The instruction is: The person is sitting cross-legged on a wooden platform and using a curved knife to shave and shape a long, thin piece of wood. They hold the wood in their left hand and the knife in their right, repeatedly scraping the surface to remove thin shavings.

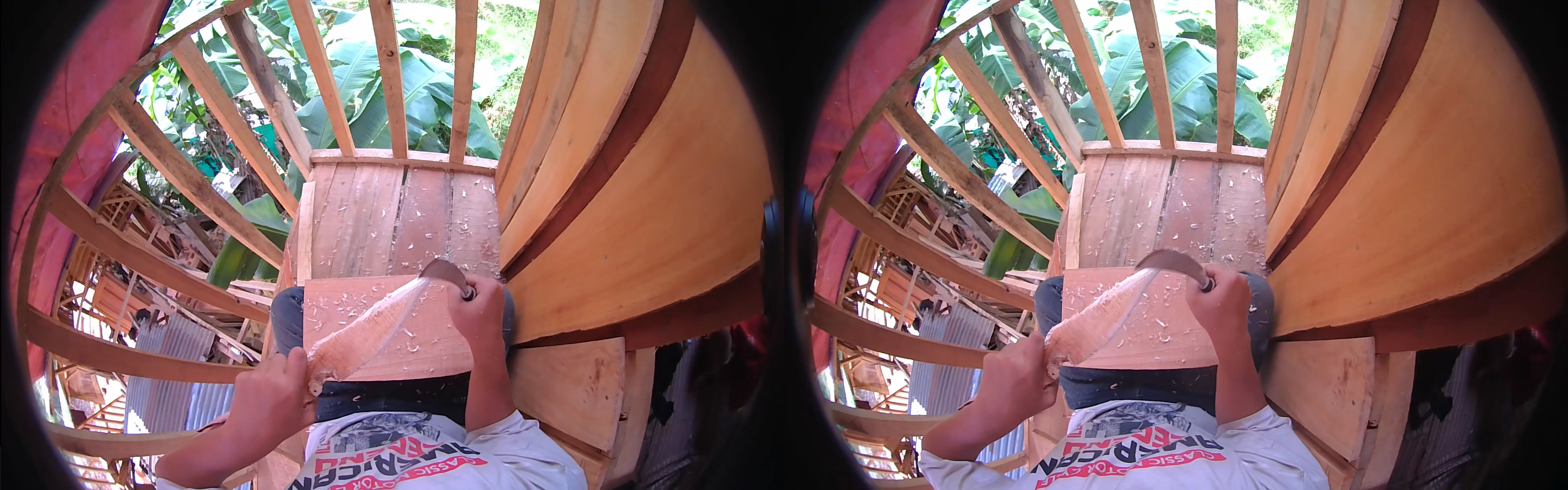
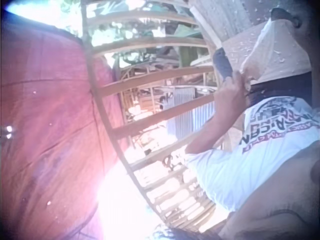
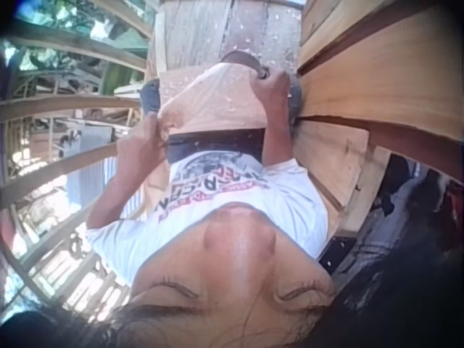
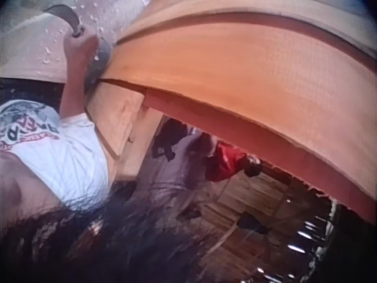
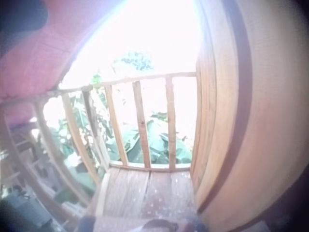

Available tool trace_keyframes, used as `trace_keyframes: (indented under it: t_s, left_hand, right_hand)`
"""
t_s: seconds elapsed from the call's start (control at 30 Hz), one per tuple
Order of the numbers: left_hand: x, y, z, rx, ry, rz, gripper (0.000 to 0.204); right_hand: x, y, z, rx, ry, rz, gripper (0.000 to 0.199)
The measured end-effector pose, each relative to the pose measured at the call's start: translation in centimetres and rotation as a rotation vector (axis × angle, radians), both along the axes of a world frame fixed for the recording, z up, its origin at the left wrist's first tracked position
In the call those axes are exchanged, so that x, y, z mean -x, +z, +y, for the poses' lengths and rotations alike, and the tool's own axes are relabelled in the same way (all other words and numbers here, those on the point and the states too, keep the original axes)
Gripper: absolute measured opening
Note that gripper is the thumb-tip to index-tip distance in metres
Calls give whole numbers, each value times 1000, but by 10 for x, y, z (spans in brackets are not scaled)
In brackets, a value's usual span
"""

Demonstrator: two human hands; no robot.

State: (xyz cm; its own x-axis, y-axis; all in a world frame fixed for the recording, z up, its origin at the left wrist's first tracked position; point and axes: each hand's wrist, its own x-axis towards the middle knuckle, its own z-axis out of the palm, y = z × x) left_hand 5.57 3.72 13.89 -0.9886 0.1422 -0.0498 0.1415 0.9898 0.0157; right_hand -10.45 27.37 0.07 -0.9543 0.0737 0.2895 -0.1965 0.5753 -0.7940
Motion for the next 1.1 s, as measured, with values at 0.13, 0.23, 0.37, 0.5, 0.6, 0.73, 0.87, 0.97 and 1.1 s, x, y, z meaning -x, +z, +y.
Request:
trace_keyframes:
  t_s: [0.13,0.23,0.37,0.5,0.6,0.73,0.87,0.97,1.1]
  left_hand:
    - [-9,8,-4,25,-10,-15,40]
    - [0,5,-7,-15,51,45,39]
    - [5,1,-6,-23,35,50,38]
    - [1,2,-2,-28,25,53,38]
    - [-8,4,2,69,-39,16,39]
    - [-7,9,6,127,8,84,38]
    - [10,7,-1,229,57,159,31]
    - [8,7,-1,252,15,154,29]
    - [8,7,-1,261,-7,153,28]
  right_hand:
    - [21,-9,25,202,-122,-111,24]
    - [9,-7,16,226,6,-71,26]
    - [-25,3,-40,183,326,-68,17]
    - [-13,5,-27,89,166,-97,20]
    - [16,-11,4,107,-22,-126,23]
    - [16,-19,24,169,-47,-220,25]
    - [-16,7,-11,188,197,-150,23]
    - [-31,6,-36,115,313,-53,22]
    - [-23,1,-35,35,266,-90,19]
